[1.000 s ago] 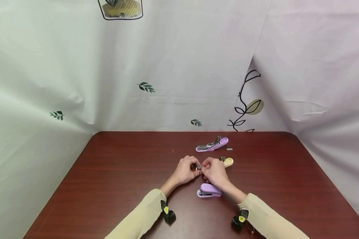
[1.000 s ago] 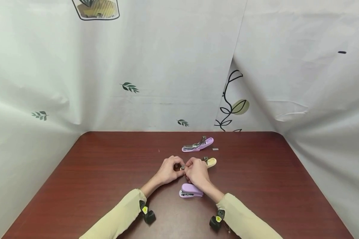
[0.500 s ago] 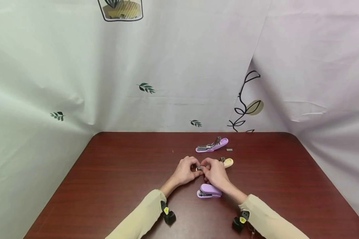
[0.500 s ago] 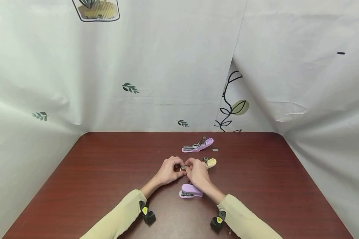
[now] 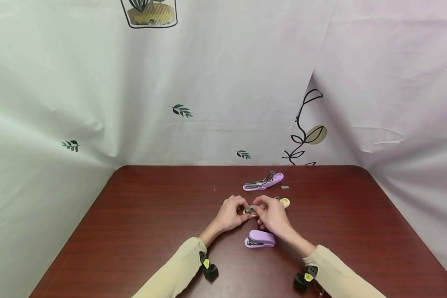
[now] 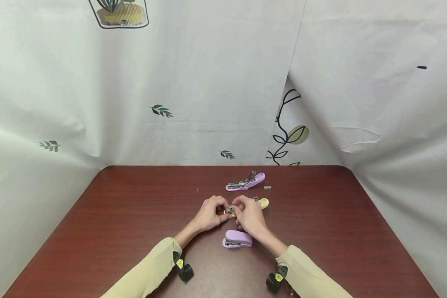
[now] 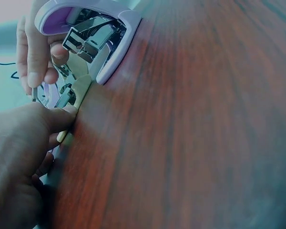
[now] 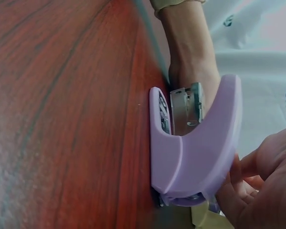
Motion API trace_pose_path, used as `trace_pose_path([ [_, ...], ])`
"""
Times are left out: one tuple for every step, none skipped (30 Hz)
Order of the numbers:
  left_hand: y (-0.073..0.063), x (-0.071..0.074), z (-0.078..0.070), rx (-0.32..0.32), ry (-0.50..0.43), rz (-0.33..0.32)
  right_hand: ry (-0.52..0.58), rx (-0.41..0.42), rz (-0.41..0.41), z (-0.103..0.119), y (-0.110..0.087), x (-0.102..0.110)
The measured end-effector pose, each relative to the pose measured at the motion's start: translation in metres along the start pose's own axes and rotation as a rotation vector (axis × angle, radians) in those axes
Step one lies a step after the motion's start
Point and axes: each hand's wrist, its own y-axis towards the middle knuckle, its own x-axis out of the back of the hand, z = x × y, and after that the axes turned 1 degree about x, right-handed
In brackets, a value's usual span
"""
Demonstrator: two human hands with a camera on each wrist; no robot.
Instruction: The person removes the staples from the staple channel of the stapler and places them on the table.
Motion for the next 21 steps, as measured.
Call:
trace_pose_path([
  [0.000, 0.000, 0.000, 0.002, -0.001, 0.000, 0.001, 0.003, 0.000, 0.001, 0.000, 0.001],
  [0.000, 0.000, 0.000, 0.003, -0.002, 0.001, 0.002, 0.007, 0.001, 0.001, -0.001, 0.003],
  [0.000, 0.000, 0.000, 0.005, -0.002, 0.001, 0.001, 0.008, 0.001, 0.002, -0.001, 0.004],
  [0.000, 0.000, 0.000, 0.006, -0.004, 0.002, 0.000, 0.011, 0.002, 0.003, -0.001, 0.006],
  [0.000, 0.000, 0.000, 0.006, -0.006, 0.001, 0.000, 0.012, 0.003, 0.004, -0.002, 0.007],
  [0.000, 0.000, 0.000, 0.006, -0.007, 0.001, 0.007, 0.010, 0.003, 0.004, -0.002, 0.008],
  [-0.001, 0.000, 0.000, 0.008, -0.005, 0.002, 0.015, 0.012, 0.004, 0.005, -0.003, 0.010],
  [0.000, 0.000, 0.000, 0.007, -0.006, 0.001, 0.027, 0.011, 0.002, 0.006, -0.003, 0.011],
  [0.000, 0.000, 0.000, 0.006, -0.005, 0.001, 0.037, 0.012, -0.002, 0.006, -0.004, 0.012],
  [-0.001, 0.000, 0.000, 0.007, -0.005, 0.001, 0.050, 0.010, -0.004, 0.006, -0.004, 0.013],
  [-0.001, 0.000, 0.000, 0.007, -0.004, 0.000, 0.063, 0.007, -0.007, 0.007, -0.004, 0.014],
  [-0.001, 0.000, 0.000, 0.008, -0.002, 0.001, 0.073, 0.003, -0.009, 0.008, -0.005, 0.015],
  [-0.001, 0.000, 0.000, 0.009, -0.002, 0.004, 0.079, 0.000, -0.010, 0.008, -0.005, 0.017],
  [-0.001, 0.000, 0.000, 0.010, -0.002, 0.004, 0.086, -0.005, -0.012, 0.009, -0.005, 0.018],
  [-0.001, 0.000, -0.001, 0.012, -0.001, 0.006, 0.086, -0.010, -0.012, 0.009, -0.006, 0.019],
  [-0.001, 0.000, -0.001, 0.013, 0.000, 0.007, 0.088, -0.015, -0.012, 0.010, -0.006, 0.021],
  [-0.001, 0.000, -0.001, 0.015, -0.001, 0.007, 0.088, -0.017, -0.012, 0.010, -0.006, 0.022],
  [-0.001, 0.000, -0.001, 0.015, -0.001, 0.006, 0.086, -0.019, -0.014, 0.011, -0.007, 0.023],
  [-0.001, 0.000, -0.001, 0.015, -0.002, 0.004, 0.089, -0.019, -0.016, 0.011, -0.007, 0.024],
  [0.000, 0.000, -0.002, 0.015, -0.002, 0.002, 0.091, -0.020, -0.020, 0.011, -0.007, 0.025],
  [0.000, 0.000, -0.002, 0.015, -0.003, 0.001, 0.096, -0.023, -0.023, 0.011, -0.007, 0.026],
])
